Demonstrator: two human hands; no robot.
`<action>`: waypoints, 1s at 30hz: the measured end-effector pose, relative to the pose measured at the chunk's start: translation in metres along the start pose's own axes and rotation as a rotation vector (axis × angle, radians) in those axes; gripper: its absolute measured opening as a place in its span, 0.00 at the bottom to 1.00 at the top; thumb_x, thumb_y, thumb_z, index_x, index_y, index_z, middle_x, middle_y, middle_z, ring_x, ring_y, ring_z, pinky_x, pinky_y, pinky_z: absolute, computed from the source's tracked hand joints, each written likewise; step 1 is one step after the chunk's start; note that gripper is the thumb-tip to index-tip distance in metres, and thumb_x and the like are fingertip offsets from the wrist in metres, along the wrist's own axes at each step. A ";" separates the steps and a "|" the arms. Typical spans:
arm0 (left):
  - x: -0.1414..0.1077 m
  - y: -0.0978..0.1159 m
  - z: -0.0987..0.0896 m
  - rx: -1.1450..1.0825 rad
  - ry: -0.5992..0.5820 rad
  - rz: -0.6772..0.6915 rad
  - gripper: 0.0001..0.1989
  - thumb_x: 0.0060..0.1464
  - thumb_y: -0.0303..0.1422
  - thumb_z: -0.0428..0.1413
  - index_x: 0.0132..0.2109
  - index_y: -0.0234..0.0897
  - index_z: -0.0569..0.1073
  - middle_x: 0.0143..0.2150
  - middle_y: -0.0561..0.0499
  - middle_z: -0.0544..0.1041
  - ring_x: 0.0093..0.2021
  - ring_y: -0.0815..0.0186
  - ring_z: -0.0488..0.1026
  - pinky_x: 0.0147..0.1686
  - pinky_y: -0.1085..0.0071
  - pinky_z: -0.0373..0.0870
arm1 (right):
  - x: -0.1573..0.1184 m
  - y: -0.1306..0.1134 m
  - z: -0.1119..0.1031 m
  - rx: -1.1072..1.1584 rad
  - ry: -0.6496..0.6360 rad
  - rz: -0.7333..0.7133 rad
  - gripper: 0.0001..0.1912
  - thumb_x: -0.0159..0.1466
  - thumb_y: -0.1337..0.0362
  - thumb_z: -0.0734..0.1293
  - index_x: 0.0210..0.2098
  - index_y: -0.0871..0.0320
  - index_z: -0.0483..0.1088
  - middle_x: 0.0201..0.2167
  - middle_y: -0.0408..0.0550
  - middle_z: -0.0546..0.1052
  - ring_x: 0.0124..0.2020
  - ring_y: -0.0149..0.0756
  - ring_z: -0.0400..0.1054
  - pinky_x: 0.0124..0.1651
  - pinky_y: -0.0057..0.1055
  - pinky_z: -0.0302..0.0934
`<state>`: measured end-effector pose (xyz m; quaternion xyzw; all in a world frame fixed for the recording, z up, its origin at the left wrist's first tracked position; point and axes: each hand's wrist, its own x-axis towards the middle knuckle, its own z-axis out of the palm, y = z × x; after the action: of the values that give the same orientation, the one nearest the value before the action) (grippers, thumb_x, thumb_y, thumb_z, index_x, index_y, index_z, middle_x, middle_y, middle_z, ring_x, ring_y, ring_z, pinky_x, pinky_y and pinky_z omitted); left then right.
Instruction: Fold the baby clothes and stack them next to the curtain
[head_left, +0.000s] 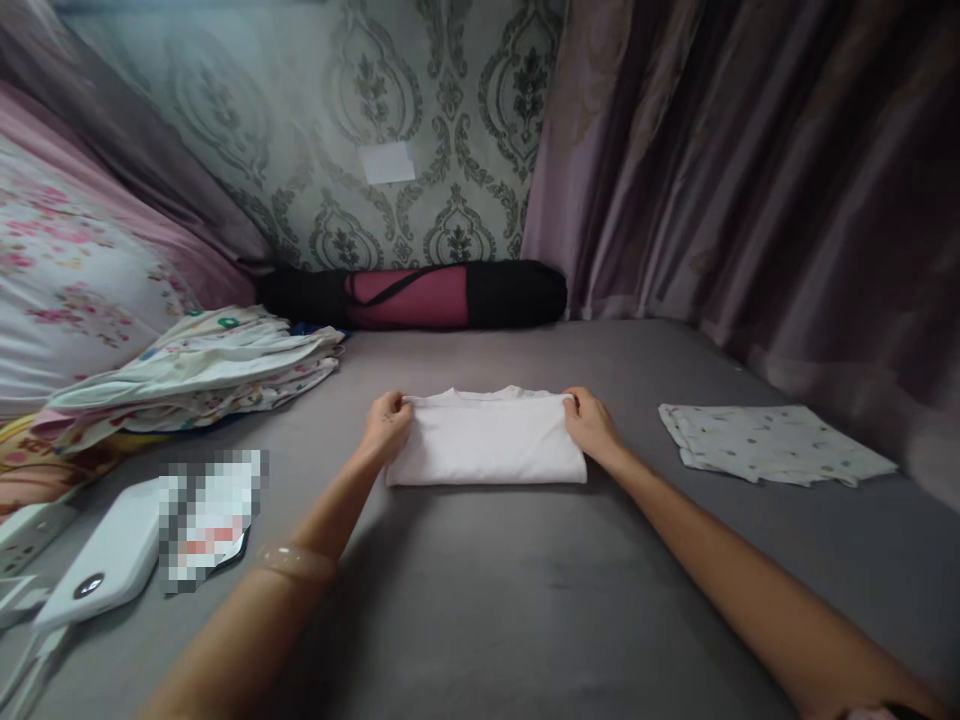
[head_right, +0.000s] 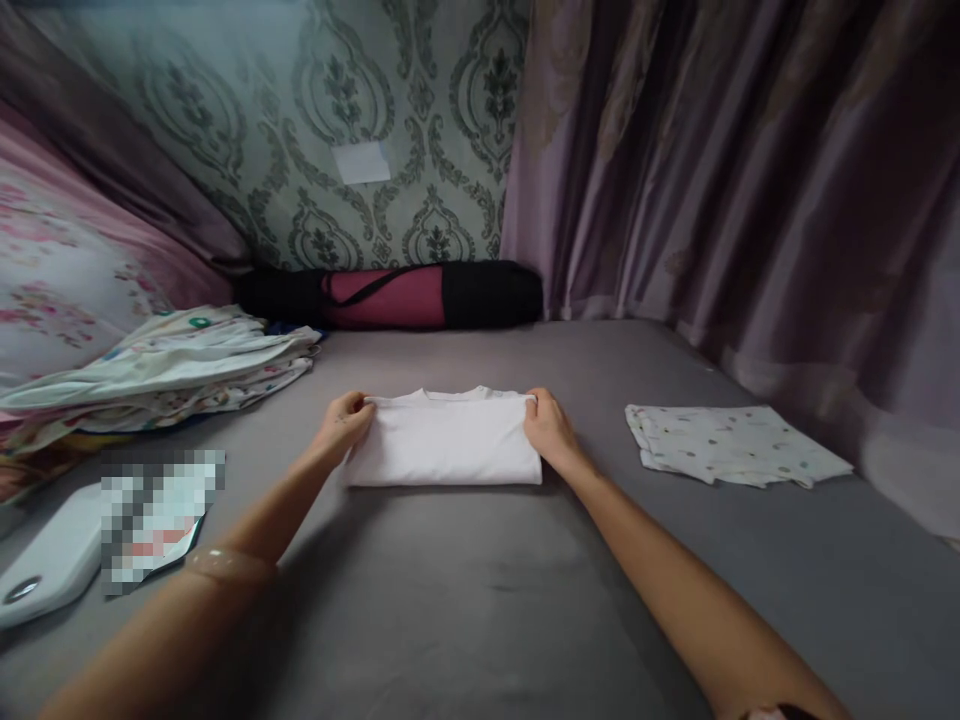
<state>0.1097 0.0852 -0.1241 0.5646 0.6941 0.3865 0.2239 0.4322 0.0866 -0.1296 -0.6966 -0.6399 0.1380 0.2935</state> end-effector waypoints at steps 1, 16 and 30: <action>0.003 -0.002 0.004 0.067 0.008 0.009 0.12 0.48 0.33 0.47 0.36 0.34 0.73 0.29 0.50 0.73 0.33 0.63 0.69 0.31 0.72 0.62 | 0.002 -0.001 0.004 -0.048 -0.009 -0.008 0.16 0.68 0.67 0.55 0.50 0.63 0.67 0.46 0.58 0.76 0.48 0.41 0.70 0.49 0.31 0.60; 0.007 -0.019 0.029 0.516 -0.007 0.245 0.12 0.59 0.27 0.41 0.48 0.34 0.62 0.48 0.38 0.71 0.48 0.55 0.71 0.43 0.64 0.66 | 0.008 -0.001 0.017 -0.344 -0.087 -0.062 0.19 0.72 0.67 0.48 0.57 0.61 0.60 0.52 0.59 0.70 0.49 0.43 0.68 0.47 0.32 0.57; 0.007 -0.011 0.032 0.603 -0.032 0.120 0.13 0.63 0.31 0.40 0.49 0.31 0.64 0.46 0.34 0.72 0.44 0.52 0.73 0.42 0.60 0.66 | 0.018 -0.002 0.017 -0.387 -0.144 0.036 0.17 0.71 0.64 0.51 0.51 0.64 0.65 0.43 0.62 0.76 0.45 0.45 0.72 0.44 0.34 0.59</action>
<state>0.1254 0.1004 -0.1512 0.6515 0.7394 0.1666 0.0339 0.4234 0.1081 -0.1379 -0.7398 -0.6612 0.0669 0.1051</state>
